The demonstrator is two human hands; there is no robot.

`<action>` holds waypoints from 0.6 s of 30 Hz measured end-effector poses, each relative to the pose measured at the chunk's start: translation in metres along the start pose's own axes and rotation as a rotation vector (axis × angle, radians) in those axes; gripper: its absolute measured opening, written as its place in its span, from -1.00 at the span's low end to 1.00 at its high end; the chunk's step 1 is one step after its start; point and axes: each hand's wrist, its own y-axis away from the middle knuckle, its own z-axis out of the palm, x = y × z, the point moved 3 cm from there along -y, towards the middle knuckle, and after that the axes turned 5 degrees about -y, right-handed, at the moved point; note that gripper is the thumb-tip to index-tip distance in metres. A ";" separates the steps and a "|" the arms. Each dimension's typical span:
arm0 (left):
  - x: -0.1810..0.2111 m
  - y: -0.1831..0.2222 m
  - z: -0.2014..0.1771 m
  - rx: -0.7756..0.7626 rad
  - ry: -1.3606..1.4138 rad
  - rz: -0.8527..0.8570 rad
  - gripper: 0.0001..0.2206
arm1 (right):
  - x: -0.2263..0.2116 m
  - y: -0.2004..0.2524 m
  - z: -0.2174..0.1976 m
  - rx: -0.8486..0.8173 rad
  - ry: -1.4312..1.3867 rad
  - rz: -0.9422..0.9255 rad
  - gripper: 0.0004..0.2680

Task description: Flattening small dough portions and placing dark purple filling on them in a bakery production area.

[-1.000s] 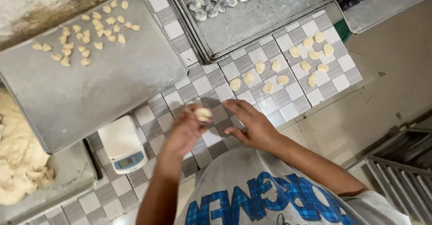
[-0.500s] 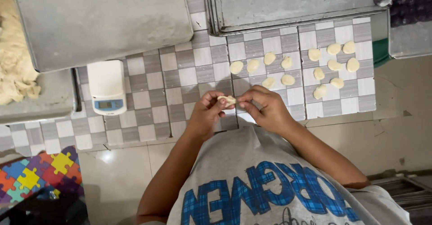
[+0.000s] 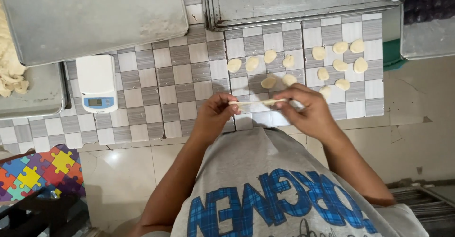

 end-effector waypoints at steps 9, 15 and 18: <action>0.009 -0.006 -0.009 0.071 0.124 -0.079 -0.79 | 0.010 0.019 -0.020 0.169 0.125 0.199 -0.87; 0.003 -0.011 -0.038 0.279 0.177 -0.131 -0.85 | 0.032 0.037 -0.030 0.250 0.266 0.321 -0.88; 0.002 -0.010 -0.044 0.229 0.128 -0.136 -0.85 | 0.045 0.026 -0.021 0.138 0.639 0.302 -0.85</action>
